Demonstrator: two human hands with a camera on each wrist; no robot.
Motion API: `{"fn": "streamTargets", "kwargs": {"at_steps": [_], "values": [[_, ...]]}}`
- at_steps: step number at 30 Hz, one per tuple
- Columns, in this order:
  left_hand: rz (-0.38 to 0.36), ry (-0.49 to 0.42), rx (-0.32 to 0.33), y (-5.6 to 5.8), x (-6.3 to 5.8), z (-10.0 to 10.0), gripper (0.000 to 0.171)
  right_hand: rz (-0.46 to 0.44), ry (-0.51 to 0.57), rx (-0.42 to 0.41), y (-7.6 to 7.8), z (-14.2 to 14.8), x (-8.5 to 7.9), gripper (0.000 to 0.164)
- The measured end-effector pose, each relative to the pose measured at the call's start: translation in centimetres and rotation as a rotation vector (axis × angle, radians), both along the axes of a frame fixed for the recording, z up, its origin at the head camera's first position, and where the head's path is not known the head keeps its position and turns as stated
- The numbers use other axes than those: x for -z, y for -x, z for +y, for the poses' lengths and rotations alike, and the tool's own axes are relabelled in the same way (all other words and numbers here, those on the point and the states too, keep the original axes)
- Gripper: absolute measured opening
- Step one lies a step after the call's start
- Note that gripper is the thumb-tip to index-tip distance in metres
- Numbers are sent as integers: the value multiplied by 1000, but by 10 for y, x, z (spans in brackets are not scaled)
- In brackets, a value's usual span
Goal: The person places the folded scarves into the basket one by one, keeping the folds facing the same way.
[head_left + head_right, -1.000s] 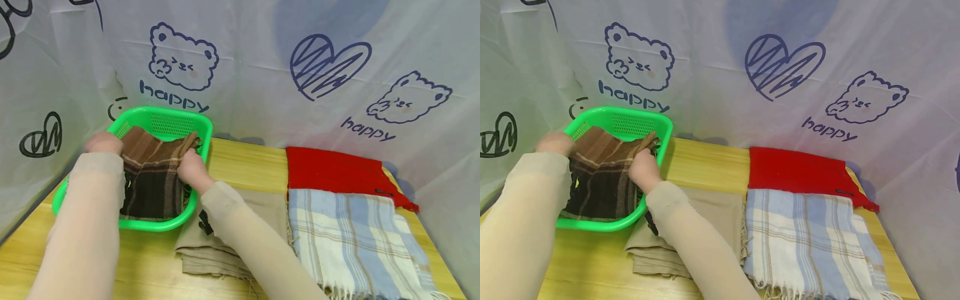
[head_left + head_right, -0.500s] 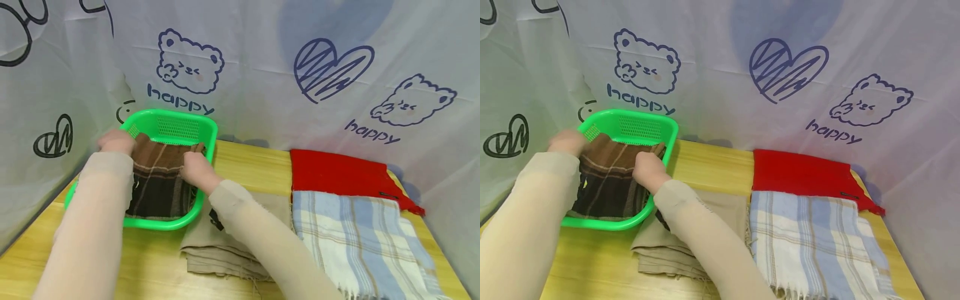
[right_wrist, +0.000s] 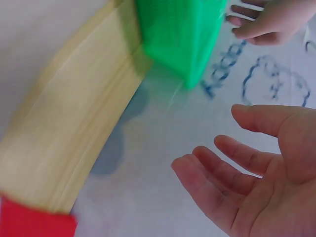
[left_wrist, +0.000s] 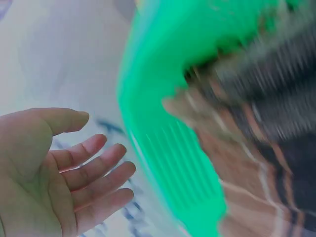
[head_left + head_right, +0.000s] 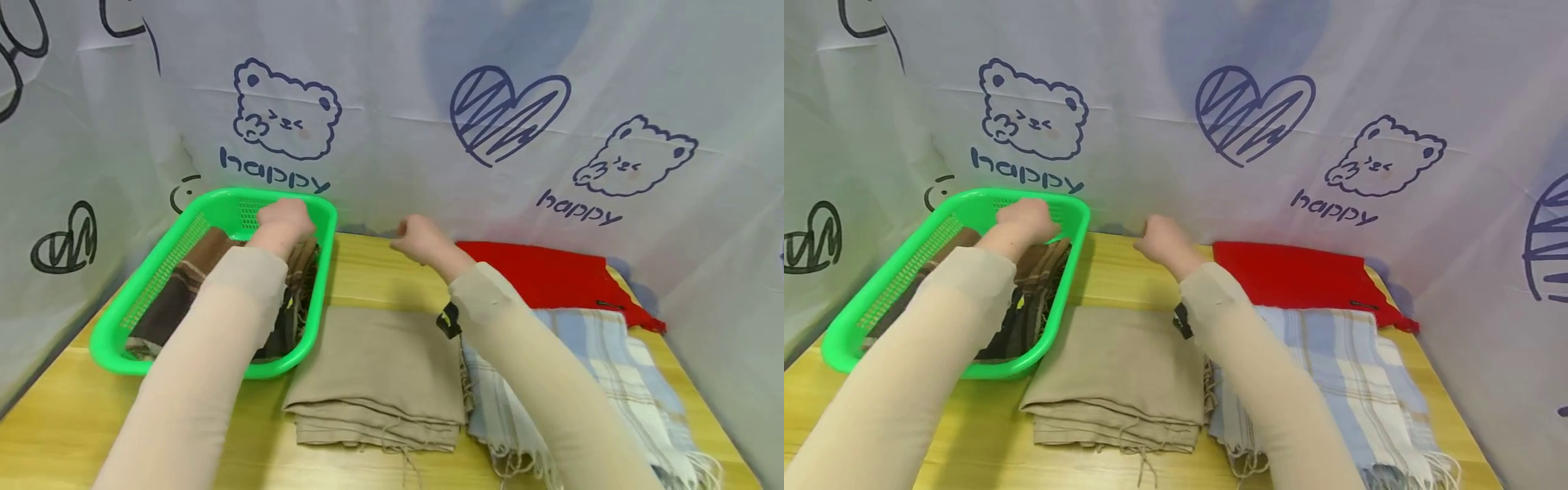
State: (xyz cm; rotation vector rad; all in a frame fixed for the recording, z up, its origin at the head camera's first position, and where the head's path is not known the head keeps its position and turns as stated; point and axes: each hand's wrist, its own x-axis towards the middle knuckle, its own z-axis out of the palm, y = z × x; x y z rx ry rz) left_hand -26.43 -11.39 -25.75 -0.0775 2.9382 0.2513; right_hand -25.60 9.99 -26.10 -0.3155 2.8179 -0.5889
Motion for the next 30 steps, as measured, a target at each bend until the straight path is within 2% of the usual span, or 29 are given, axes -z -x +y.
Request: {"fn": "streamTargets", "kwargs": {"at_steps": [2, 5, 8, 10, 12, 15, 18, 19, 21, 22, 23, 25, 27, 28, 30], "values": [[0, 28, 44, -1, 1, 20, 27, -7, -25, 2, 1, 15, 5, 37], [-19, 79, 129, -6, 8, 49, 26, -9, -97, -39, -2, 31, 18, 39], [-99, 132, 244, -15, 21, 72, 24, -10, -159, -125, -9, 41, 33, 44], [-184, 168, 308, -22, 30, 84, 24, -24, -188, -186, -15, 45, 43, 45], [-278, 225, 369, -31, 36, 92, 22, -59, -213, -237, -23, 50, 53, 46], [-375, 301, 435, -43, 43, 99, 19, -128, -254, -290, -34, 57, 67, 51], [-413, 402, 528, -53, 54, 100, 17, -177, -306, -320, -44, 62, 80, 58], [-403, 424, 554, -53, 64, 100, 16, -181, -327, -327, -47, 63, 84, 61], [-373, 446, 587, -41, 101, 100, 10, -184, -365, -332, -52, 63, 91, 66], [-354, 469, 592, -29, 129, 101, 10, -180, -383, -334, -53, 63, 94, 68], [-339, 470, 576, -14, 161, 103, 11, -175, -402, -335, -55, 61, 97, 69], [-300, 467, 534, 23, 235, 107, 10, -161, -431, -334, -57, 59, 101, 69], [-303, 467, 475, 61, 306, 113, 12, -151, -443, -333, -57, 56, 104, 67], [-304, 466, 454, 68, 318, 116, 11, -149, -450, -331, -57, 55, 105, 66], [-325, 463, 423, 66, 316, 120, 13, -156, -452, -321, -56, 53, 105, 66]]}}
